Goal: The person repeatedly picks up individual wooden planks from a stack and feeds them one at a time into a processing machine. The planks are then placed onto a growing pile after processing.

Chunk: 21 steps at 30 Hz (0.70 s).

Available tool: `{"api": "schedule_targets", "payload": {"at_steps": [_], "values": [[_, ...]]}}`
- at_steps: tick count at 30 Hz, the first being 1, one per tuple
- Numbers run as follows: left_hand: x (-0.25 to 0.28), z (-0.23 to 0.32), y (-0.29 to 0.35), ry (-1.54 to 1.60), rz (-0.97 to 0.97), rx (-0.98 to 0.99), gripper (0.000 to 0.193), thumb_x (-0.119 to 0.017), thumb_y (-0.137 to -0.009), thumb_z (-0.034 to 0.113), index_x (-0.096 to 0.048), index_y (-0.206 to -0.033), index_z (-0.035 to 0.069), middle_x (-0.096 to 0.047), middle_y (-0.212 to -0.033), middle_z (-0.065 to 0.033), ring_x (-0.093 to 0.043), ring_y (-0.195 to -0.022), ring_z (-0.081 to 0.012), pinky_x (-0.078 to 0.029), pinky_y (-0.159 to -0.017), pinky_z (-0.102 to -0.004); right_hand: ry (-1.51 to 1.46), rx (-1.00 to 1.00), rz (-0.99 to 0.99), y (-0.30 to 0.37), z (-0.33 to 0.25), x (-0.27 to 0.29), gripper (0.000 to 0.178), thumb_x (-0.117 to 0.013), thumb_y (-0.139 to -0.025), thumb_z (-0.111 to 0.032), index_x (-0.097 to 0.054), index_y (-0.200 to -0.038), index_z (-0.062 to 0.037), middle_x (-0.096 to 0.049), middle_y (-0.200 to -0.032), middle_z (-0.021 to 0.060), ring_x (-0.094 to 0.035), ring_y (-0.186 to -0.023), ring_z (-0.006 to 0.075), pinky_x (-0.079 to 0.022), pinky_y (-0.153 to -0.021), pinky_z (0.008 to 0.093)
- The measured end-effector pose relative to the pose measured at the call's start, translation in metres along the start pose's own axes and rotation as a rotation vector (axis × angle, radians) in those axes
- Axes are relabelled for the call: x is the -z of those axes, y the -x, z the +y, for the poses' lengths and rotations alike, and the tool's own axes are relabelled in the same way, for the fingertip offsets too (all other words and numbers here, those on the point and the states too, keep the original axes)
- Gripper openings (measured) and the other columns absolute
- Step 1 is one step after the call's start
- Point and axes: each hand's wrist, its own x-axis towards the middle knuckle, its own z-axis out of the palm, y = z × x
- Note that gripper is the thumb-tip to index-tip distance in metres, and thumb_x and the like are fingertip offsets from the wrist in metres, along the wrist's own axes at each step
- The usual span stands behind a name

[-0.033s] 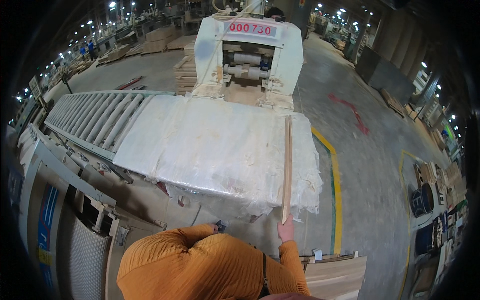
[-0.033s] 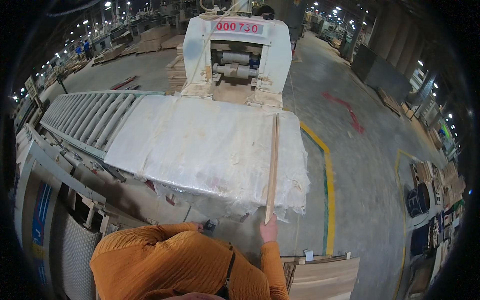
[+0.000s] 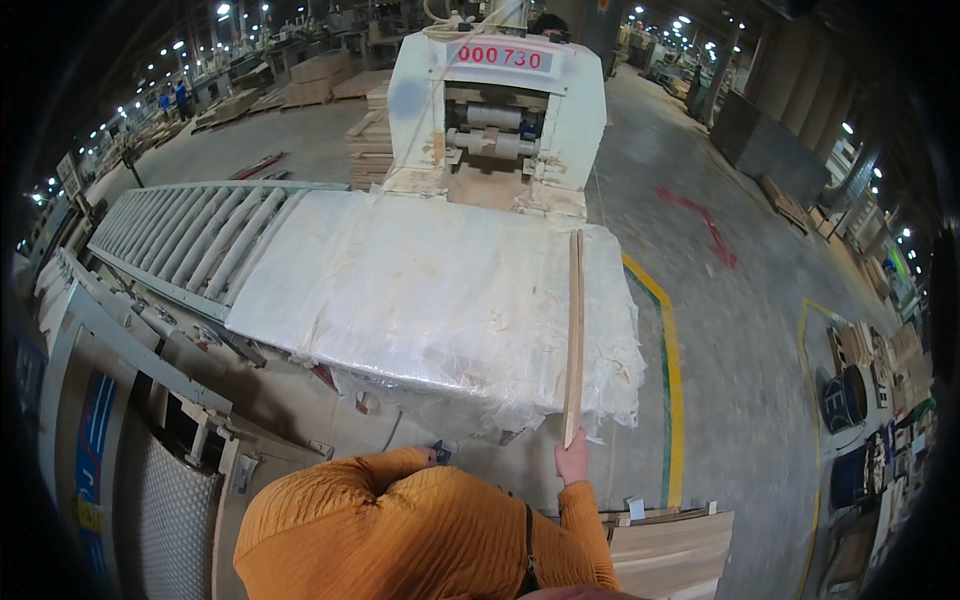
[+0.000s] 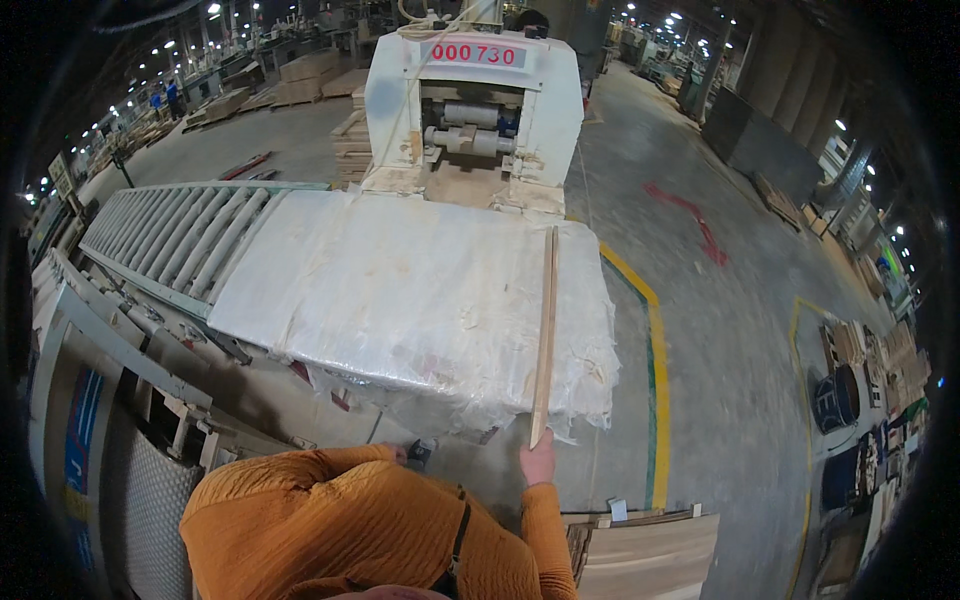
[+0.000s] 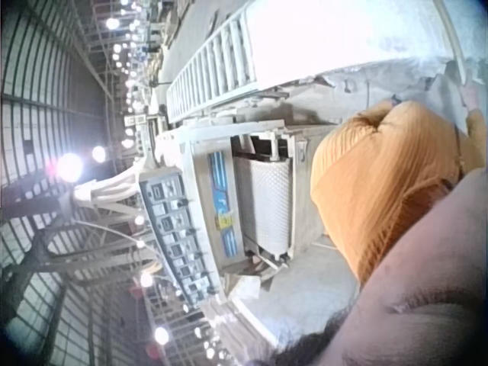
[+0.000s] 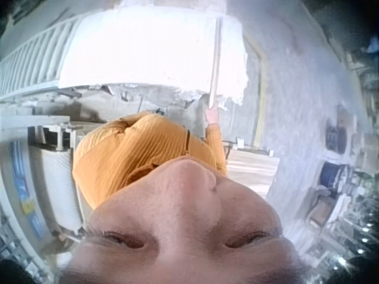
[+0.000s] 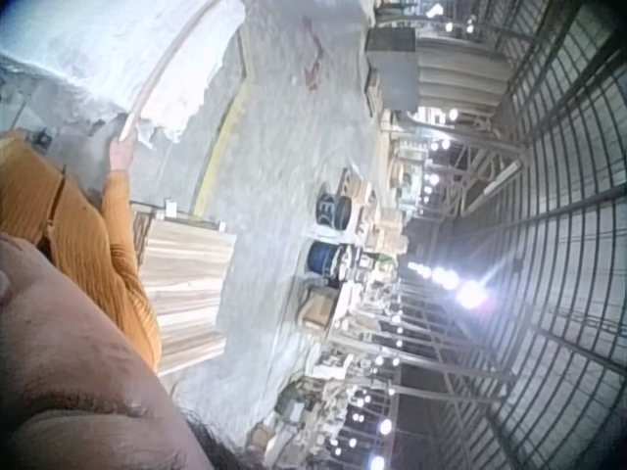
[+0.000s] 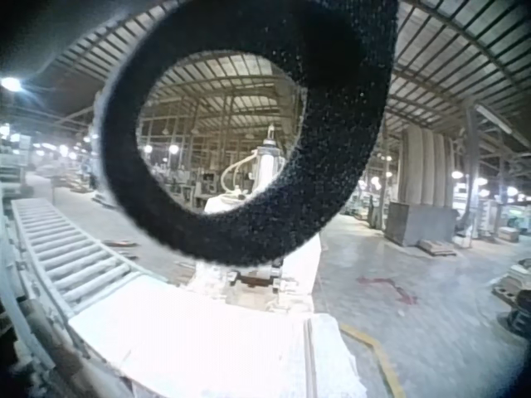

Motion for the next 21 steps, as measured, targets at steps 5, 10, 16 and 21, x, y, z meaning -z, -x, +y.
{"api": "schedule_targets", "payload": {"at_steps": [5,10,16,21], "values": [[0.023,-0.003,-0.012,-0.015,0.089,-0.137,0.036,-0.054,-0.077,0.040,-0.063,-0.101,0.013,-0.060,-0.103,-0.0131,-0.055,-0.097,-0.0296,-0.042,-0.084,-0.0385,-0.004,0.011,-0.030,0.000,-0.007,0.002,0.056,-0.053,-0.073,-0.014,-0.031,-0.124,-0.0060,-0.057,-0.091,0.0282,-0.055,-0.086,0.0442,-0.043,-0.075,0.0457],[0.048,-0.009,-0.024,-0.022,0.071,-0.120,0.034,-0.054,-0.078,0.038,-0.064,-0.096,0.011,-0.060,-0.101,-0.0149,-0.056,-0.094,-0.0323,-0.043,-0.082,-0.0403,0.054,-0.056,-0.021,-0.013,-0.019,-0.008,0.058,-0.053,-0.073,-0.014,-0.030,-0.125,-0.0051,-0.057,-0.093,0.0289,-0.055,-0.088,0.0440,-0.043,-0.076,0.0452],[0.048,-0.005,-0.023,-0.027,0.068,-0.177,0.035,-0.055,-0.078,0.037,-0.064,-0.095,0.007,-0.062,-0.094,-0.0175,-0.057,-0.089,-0.0339,-0.044,-0.079,-0.0421,-0.030,0.007,0.014,-0.026,-0.016,-0.014,0.056,-0.053,-0.073,-0.014,-0.032,-0.124,-0.0049,-0.057,-0.091,0.0284,-0.055,-0.087,0.0441,-0.044,-0.075,0.0460],[0.063,0.028,-0.037,0.236,-0.082,-0.173,0.041,-0.050,-0.083,0.040,-0.057,-0.107,0.007,-0.062,-0.093,-0.0127,-0.058,-0.084,-0.0246,-0.046,-0.074,-0.0350,-0.014,-0.013,0.045,-0.022,-0.020,-0.014,0.051,-0.055,-0.072,-0.013,-0.037,-0.119,-0.0060,-0.058,-0.087,0.0252,-0.057,-0.080,0.0413,-0.045,-0.071,0.0447]]}}
